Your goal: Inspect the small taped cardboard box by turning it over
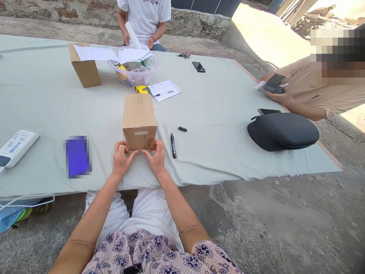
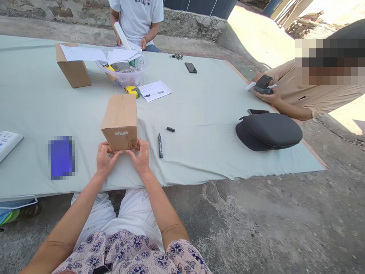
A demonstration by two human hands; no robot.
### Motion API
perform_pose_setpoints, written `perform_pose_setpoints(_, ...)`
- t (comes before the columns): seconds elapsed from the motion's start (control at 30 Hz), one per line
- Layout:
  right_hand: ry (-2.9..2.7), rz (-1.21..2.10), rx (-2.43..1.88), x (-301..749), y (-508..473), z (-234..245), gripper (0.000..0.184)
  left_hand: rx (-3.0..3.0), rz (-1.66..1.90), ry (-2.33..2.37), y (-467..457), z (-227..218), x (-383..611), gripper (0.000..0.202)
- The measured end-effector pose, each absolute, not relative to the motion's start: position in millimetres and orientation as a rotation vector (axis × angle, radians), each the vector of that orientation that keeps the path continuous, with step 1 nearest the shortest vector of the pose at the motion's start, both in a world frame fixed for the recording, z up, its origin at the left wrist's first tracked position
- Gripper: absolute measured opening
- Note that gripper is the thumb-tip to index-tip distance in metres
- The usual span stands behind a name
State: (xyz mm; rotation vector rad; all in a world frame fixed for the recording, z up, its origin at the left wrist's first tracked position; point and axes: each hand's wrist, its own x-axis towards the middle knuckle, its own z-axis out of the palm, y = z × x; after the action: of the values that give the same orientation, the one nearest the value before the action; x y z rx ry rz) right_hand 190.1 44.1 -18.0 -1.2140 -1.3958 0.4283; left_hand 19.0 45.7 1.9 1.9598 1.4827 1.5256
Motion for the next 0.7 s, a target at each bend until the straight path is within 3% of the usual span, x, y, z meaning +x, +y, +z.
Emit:
perform_pose_setpoints(0.37,-1.408,0.431,-1.145,192,40,-8,0.027,1.605,1.579,1.412,49,-4,18,0.029)
perform_pose_setpoints(0.7,-1.220,0.580,-1.085,194,41,-7,0.024,1.464,1.579,1.329,48,-5,17,0.030)
